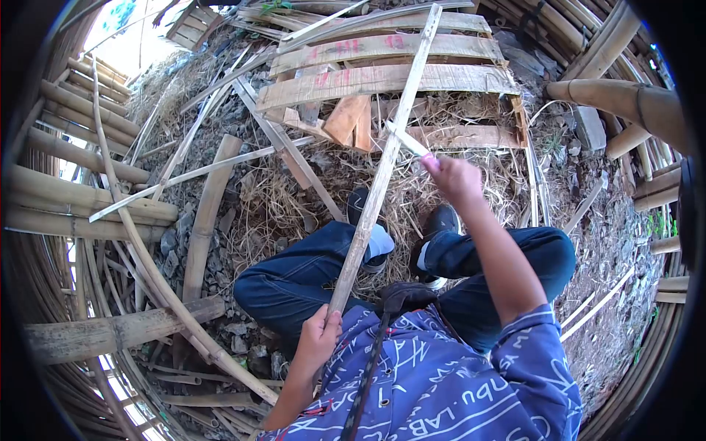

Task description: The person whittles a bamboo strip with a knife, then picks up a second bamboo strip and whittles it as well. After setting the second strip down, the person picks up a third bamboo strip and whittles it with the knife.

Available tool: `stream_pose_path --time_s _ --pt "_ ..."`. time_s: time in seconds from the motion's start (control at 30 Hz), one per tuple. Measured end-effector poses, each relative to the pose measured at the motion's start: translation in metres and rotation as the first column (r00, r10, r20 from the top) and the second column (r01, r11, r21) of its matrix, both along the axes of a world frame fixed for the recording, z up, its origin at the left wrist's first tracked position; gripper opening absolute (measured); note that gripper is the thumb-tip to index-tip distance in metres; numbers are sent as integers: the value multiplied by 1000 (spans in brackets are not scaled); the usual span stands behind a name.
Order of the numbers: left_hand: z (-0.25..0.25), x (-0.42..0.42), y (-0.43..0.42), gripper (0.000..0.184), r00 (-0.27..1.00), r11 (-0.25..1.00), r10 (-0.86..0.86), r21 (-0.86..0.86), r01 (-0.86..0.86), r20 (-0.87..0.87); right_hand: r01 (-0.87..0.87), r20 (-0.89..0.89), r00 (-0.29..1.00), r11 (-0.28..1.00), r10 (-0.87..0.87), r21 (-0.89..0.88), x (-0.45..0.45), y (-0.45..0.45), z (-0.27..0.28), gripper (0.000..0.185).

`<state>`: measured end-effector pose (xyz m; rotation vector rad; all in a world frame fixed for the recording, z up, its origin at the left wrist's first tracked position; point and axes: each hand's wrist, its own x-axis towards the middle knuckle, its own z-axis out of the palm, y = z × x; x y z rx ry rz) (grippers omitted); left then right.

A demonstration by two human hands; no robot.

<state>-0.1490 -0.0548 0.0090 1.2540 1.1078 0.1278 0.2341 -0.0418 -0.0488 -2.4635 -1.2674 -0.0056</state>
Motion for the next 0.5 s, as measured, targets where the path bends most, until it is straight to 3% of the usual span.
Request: stream_pose_path --time_s 0.1,0.13,0.17,0.2,0.23,0.3,0.4,0.5 --pt "-1 -7 3 23 1000 1000 23 -20 -23 3 -5 3 1000 1000 5 18 7 -4 25 55" --pt "1 -7 6 23 1000 1000 26 -18 -26 5 -40 -94 995 999 41 9 -8 -7 36 55" --pt "4 -7 9 24 999 992 37 -125 -34 23 -79 -192 978 997 77 0 -25 -11 40 54" --pt "6 -5 10 24 998 972 51 -232 -41 38 -170 -226 956 980 190 105 -44 -17 37 51" --pt "6 -3 11 24 998 970 54 -238 -45 33 -275 -239 925 954 296 115 -63 -19 37 48" --pt "6 1 14 24 990 885 112 -462 -61 84 -421 -156 885 897 439 136 -92 -21 33 52" --pt "9 3 14 26 998 952 53 -304 -46 14 -405 -174 891 907 421 119 -94 -17 13 52" --pt "1 0 16 27 999 981 50 -189 -45 19 -455 -64 885 886 461 84 -85 -10 4 53"
